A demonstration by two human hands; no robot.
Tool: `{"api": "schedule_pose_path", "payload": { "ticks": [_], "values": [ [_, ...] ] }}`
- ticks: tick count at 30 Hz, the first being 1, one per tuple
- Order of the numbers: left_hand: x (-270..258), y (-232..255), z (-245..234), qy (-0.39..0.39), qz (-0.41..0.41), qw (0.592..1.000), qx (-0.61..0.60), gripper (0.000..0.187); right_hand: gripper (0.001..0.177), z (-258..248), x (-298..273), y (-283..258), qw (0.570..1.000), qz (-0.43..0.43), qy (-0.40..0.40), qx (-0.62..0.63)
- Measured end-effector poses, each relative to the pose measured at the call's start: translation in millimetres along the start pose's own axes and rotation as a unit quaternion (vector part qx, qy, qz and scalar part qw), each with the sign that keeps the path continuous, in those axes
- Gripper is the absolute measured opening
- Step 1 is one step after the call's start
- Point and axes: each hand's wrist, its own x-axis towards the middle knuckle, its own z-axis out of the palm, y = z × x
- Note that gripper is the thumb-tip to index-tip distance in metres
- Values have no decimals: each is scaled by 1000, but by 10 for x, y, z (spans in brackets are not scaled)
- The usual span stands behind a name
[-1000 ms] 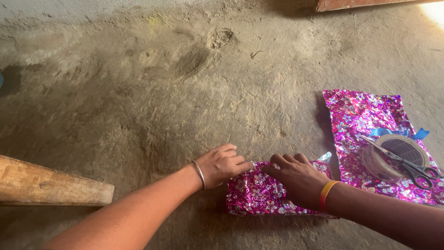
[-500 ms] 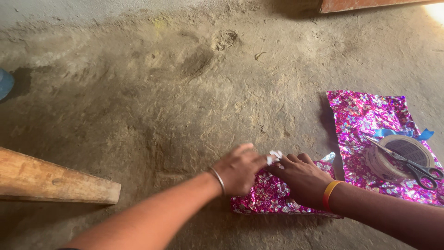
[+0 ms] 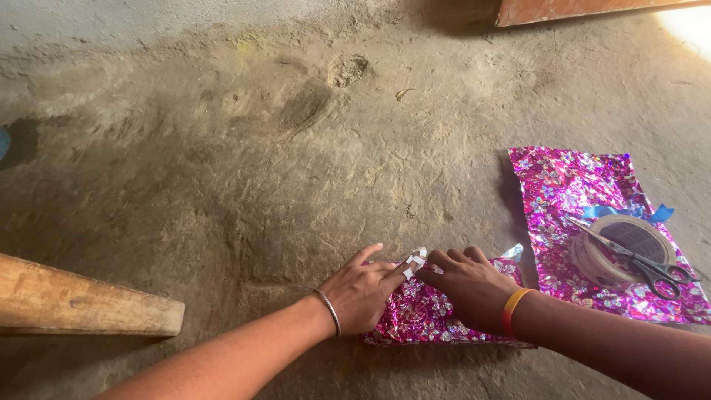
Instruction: The person wraps a small rectangular item in pink floral wrapping paper on the floor. They fold the paper edges, apply clear tape to secure the folds, and use scissors to cut the tape. The wrapped item remains on the floor at the end.
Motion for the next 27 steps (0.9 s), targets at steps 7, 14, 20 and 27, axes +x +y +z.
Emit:
{"api": "schedule_pose_path", "payload": {
  "ticks": [7, 14, 20, 27],
  "values": [
    [90, 160, -73, -26, -45, 998, -16, 88, 91, 18, 9, 6, 1000, 1, -3, -6],
    [29, 139, 76, -18, -31, 999, -28, 90, 88, 23, 3, 22, 1000, -3, -4, -10],
    [-39, 114, 16, -43, -59, 996, -52, 89, 85, 52, 5, 24, 1000, -11, 8, -11],
    [41, 91, 115, 27, -13, 999, -27, 89, 81, 48, -2, 35, 1000, -12, -10, -14]
  ]
}}
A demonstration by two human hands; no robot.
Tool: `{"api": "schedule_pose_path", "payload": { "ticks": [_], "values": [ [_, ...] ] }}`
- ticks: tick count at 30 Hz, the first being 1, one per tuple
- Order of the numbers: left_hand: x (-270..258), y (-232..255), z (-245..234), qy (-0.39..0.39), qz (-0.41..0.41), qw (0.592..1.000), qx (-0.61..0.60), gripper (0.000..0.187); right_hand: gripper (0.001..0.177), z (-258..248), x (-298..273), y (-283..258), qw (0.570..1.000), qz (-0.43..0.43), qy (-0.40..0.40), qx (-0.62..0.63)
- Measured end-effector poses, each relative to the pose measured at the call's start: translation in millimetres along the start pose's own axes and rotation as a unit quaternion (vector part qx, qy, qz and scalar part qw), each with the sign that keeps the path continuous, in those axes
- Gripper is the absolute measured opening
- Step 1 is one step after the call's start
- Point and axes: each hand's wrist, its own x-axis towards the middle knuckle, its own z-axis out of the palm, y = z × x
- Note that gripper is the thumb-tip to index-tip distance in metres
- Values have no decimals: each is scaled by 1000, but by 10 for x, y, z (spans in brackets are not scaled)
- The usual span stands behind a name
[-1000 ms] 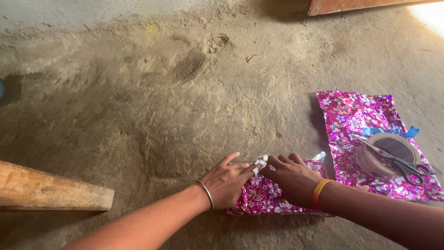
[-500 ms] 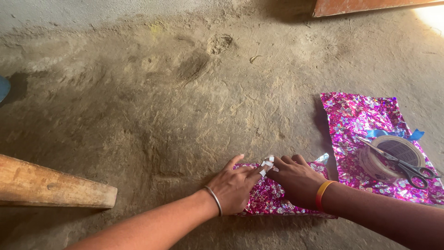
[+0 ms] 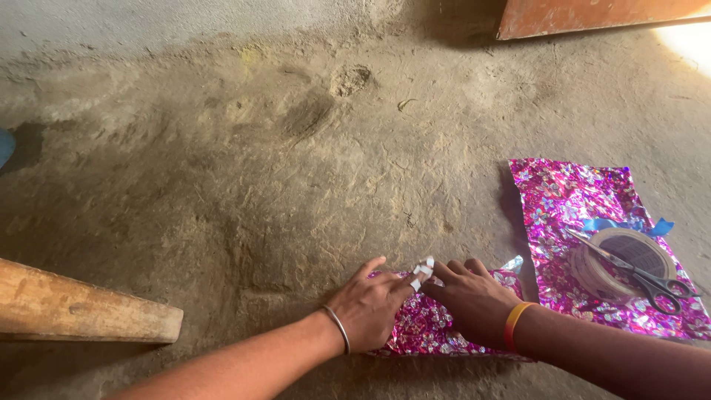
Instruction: The person wraps a small rectangular item in pink floral wrapping paper on the floor. They fold the paper edges, apply clear tape to secure the folds, and use scissors to cut the tape. The wrapped item remains on the floor at the end.
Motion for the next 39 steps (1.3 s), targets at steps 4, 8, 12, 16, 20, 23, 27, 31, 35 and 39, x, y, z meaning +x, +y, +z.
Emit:
{"api": "schedule_pose_path", "payload": {
  "ticks": [4, 8, 12, 16, 20, 23, 27, 31, 35, 39],
  "values": [
    [-12, -40, 58, 20, 20, 1000, 11, 89, 83, -24, -36, 24, 1000, -8, -1, -4],
    [16, -45, 61, 9, 11, 1000, 1, 89, 84, -64, -100, 129, 998, -27, 53, 27],
    [34, -8, 4, -3, 6, 1000, 7, 80, 98, -112, -197, 217, 996, 22, 29, 80],
    [48, 37, -65, -38, -18, 999, -7, 73, 104, -121, -262, 195, 996, 43, -1, 72],
    [54, 55, -127, -84, -30, 996, -10, 75, 106, -98, -347, 143, 997, 31, 5, 75],
    [79, 56, -169, -71, 3, 997, 3, 80, 104, -75, -390, 154, 997, 34, 3, 62],
    [149, 137, -188, -146, -36, 988, 19, 81, 104, -54, -379, 237, 991, 103, 18, 87],
    [186, 232, -217, -162, -66, 984, 35, 94, 113, -66, -387, 287, 989, 120, 18, 82],
    [212, 313, -186, -155, -80, 984, 42, 112, 123, -51, -411, 203, 991, 121, -9, 54],
    [202, 325, -105, -151, -80, 984, 52, 114, 123, -68, -418, 130, 989, 134, -14, 53]
  ]
}}
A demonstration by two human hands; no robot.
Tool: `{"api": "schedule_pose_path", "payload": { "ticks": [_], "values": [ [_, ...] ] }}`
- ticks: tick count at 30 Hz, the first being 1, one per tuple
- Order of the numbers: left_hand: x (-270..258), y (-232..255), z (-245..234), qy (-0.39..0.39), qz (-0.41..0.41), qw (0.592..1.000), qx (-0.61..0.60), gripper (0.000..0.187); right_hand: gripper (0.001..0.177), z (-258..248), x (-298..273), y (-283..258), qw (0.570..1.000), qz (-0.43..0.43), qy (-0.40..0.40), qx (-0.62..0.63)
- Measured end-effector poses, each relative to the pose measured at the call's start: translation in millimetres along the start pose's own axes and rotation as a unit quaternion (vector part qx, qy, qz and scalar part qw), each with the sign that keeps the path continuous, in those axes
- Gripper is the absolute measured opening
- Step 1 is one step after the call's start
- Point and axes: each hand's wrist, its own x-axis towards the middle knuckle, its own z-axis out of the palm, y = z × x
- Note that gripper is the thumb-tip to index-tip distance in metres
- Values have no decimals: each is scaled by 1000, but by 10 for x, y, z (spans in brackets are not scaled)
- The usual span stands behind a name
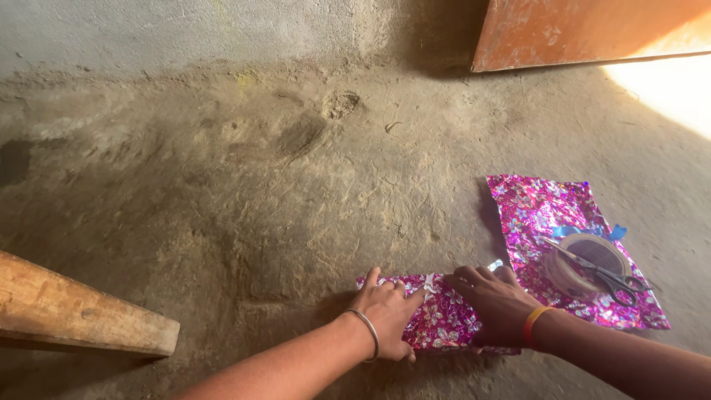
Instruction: The person wraps a small rectangular item in pink floral wrapping paper on the floor. They fold the paper edges, apply clear tape to secure the folds, and use scissors to cut the tape. The wrapped item remains on the floor at the end.
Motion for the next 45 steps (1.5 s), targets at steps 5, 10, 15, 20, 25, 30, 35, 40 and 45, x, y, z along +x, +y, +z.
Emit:
{"api": "schedule_pose_path", "payload": {
  "ticks": [5, 10, 15, 20, 25, 30, 35, 40, 45],
  "values": [
    [-1, -40, 90, 30, 19, 999, 7, 107, 125, -2, 22, -68, 999, 14, -17, -39],
    [98, -19, 92, 7, 25, 999, 23, 106, 111, 55, 6, -175, 997, 11, 4, -80],
    [193, 17, 101, 0, 37, 999, 39, 105, 102, -89, -81, -255, 995, 7, 55, -86],
    [220, 7, 127, 13, 40, 998, 40, 113, 105, -661, -153, -250, 970, -4, 211, -118],
    [264, 57, 96, -13, 41, 997, 63, 119, 110, -1366, -169, -310, 927, -60, 331, -168],
    [286, 71, 16, -61, 36, 996, 55, 122, 107, -1783, -310, -479, 913, -57, 353, -196],
    [233, 101, -60, -61, 33, 994, 85, 116, 103, -1923, -373, -670, 903, -58, 345, -251],
    [193, 85, -334, -45, -7, 998, 53, 94, 102, -1715, -398, -772, 925, -86, 283, -239],
    [130, 65, -442, -22, -30, 999, 7, 83, 100, -1401, -279, -765, 936, -73, 266, -217]
  ]
}}
